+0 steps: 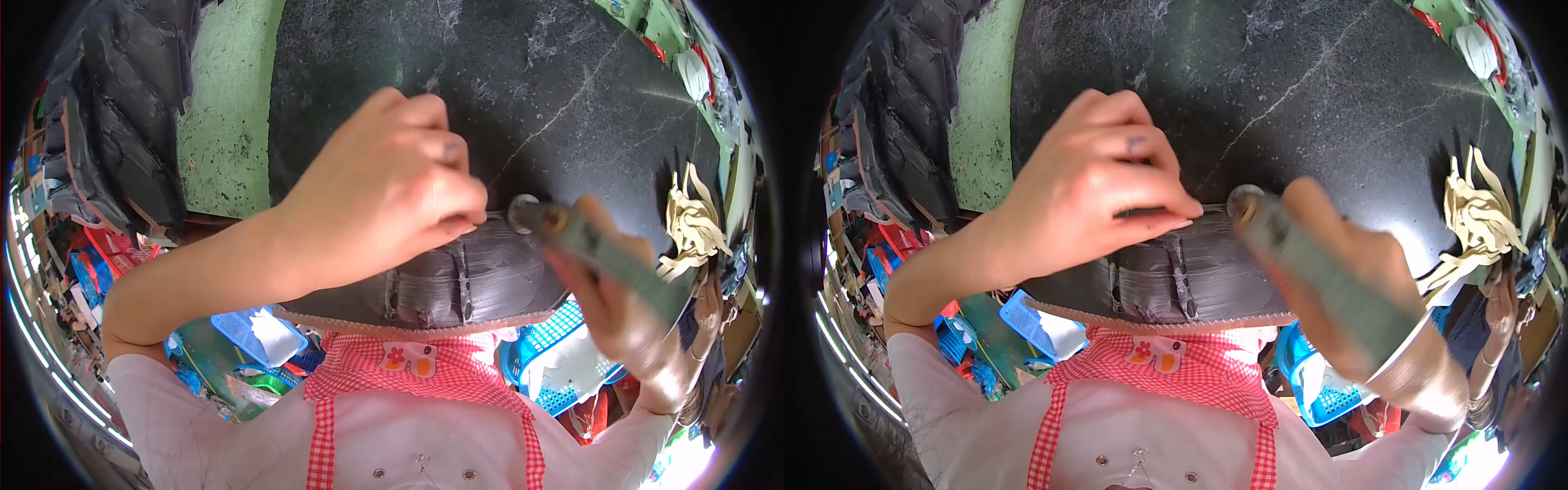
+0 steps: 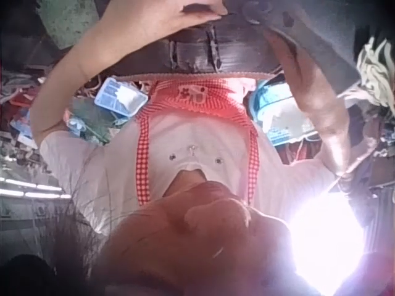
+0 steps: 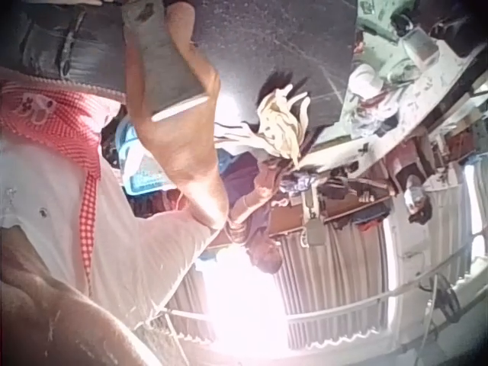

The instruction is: Assembling and hammering internal components and linings into a shoe upper.

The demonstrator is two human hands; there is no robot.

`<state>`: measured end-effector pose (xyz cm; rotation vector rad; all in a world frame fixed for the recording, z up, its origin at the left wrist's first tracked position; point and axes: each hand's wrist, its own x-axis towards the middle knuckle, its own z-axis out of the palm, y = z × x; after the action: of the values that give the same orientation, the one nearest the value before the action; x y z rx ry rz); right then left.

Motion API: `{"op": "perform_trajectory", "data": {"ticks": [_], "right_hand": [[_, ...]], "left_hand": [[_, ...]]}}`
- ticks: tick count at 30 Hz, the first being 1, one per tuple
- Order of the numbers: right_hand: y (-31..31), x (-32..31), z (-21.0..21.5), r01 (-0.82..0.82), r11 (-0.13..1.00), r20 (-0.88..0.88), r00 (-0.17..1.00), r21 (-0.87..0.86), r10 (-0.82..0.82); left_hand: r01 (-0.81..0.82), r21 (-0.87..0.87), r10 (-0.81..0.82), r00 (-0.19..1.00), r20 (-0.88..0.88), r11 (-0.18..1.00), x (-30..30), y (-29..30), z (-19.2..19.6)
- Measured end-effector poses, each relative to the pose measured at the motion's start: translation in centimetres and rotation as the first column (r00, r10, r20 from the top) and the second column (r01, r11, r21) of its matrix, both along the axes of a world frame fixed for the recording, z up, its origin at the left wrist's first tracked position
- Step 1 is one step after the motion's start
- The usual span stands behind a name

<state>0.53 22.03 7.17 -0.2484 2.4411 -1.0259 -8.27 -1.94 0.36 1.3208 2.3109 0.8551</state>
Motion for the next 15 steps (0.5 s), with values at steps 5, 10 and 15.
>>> {"op": "perform_trajectory", "data": {"ticks": [5,10,15], "right_hand": [[-0.8,0.9,-0.8,-0.159,0.98,0.022,0.987,0.118,0.158],[-1.2,-0.3,-0.2,-0.034,0.999,-0.015,0.999,0.018,0.035],[-1.6,1.0,-1.3,-0.099,0.993,0.009,0.995,0.061,0.098]], "left_hand": [[0.148,0.148,-0.108,0.962,-0.249,0.978,0.1,-0.2,-0.4],[0.232,0.166,-0.173,0.934,-0.312,0.958,-0.8,-1.1,-0.6],[0.068,0.203,-0.036,0.987,-0.156,0.977,-1.0,-1.8,-1.0]]}}
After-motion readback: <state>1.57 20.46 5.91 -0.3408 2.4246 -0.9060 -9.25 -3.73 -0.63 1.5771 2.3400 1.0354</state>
